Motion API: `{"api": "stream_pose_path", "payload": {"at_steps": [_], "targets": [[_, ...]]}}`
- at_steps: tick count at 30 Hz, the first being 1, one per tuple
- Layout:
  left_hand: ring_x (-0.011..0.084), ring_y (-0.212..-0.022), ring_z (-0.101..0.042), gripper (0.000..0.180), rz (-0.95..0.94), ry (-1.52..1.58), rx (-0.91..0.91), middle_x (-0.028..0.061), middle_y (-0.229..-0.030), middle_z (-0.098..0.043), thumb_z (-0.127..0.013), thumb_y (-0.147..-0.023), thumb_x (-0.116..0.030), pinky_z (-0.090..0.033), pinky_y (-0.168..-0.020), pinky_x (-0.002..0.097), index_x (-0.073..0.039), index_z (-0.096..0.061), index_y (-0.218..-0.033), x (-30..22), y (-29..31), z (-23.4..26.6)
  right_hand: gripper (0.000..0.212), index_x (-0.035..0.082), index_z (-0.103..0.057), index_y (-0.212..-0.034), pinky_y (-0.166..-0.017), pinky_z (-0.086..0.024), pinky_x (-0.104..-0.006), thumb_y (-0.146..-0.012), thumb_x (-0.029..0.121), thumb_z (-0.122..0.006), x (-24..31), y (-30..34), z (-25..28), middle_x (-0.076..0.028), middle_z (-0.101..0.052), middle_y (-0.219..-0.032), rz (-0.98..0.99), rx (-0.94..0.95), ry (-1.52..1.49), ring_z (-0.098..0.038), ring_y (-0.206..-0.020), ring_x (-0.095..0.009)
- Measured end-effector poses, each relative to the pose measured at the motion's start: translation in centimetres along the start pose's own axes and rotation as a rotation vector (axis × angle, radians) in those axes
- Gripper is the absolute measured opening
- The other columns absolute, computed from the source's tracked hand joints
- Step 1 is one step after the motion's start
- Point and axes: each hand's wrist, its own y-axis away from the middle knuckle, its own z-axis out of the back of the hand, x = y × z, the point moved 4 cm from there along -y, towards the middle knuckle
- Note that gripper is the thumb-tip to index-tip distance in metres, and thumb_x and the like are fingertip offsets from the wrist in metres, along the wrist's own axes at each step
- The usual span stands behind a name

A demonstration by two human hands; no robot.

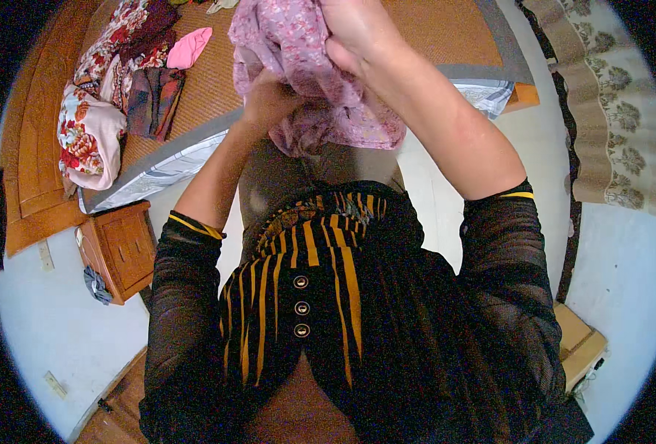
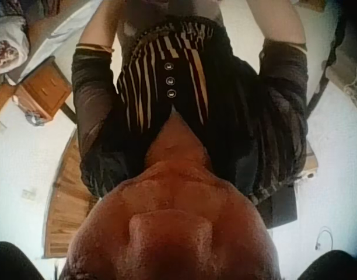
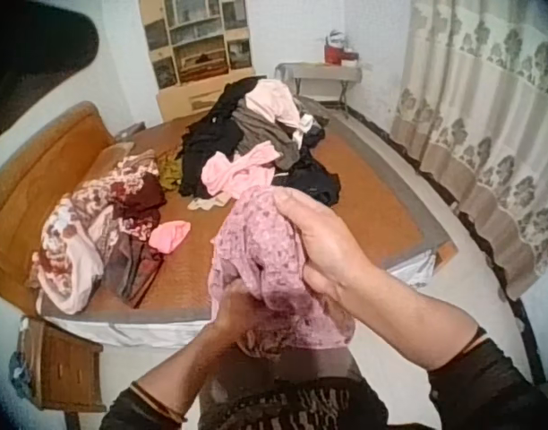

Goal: Folding various items of clothing on a bed.

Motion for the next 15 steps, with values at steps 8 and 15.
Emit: {"api": "stream_pose_path", "payload": {"at_steps": [8, 15], "targets": [[0.0339, -0.087, -0.058, 0.042, 0.116, 0.007, 0.365, 0.0197, -0.088, -0.062, -0.061, -0.075, -0.031, -0.044, -0.079, 0.0385, 0.003, -0.057, -0.1, 2.6, 1.1, -3.1, 0.022, 0.001, -0.054, -0.101, -0.077, -0.047, -0.0306, -0.089, 0.016, -0.044, 2.6, -2.3, 5.3, -0.007, -0.06, -0.089, 0.064, -0.272, -0.012, -0.058, -0.084, -0.017], [0.0158, -0.092, -0.055, 0.03, 0.303, 0.95, 0.151, 0.0046, -0.098, -0.059, -0.048, -0.088, -0.03, -0.042, -0.084, 0.0303, -0.004, -0.059, -0.1, 0.7, -1.2, 6.4, 0.022, 0.008, -0.056, -0.099, -0.068, -0.044, -0.0275, -0.088, 0.026, -0.048, 1.5, -2.3, 19.3, -0.002, -0.056, -0.082, -0.101, -0.331, 0.967, -0.051, -0.074, -0.011]]}}
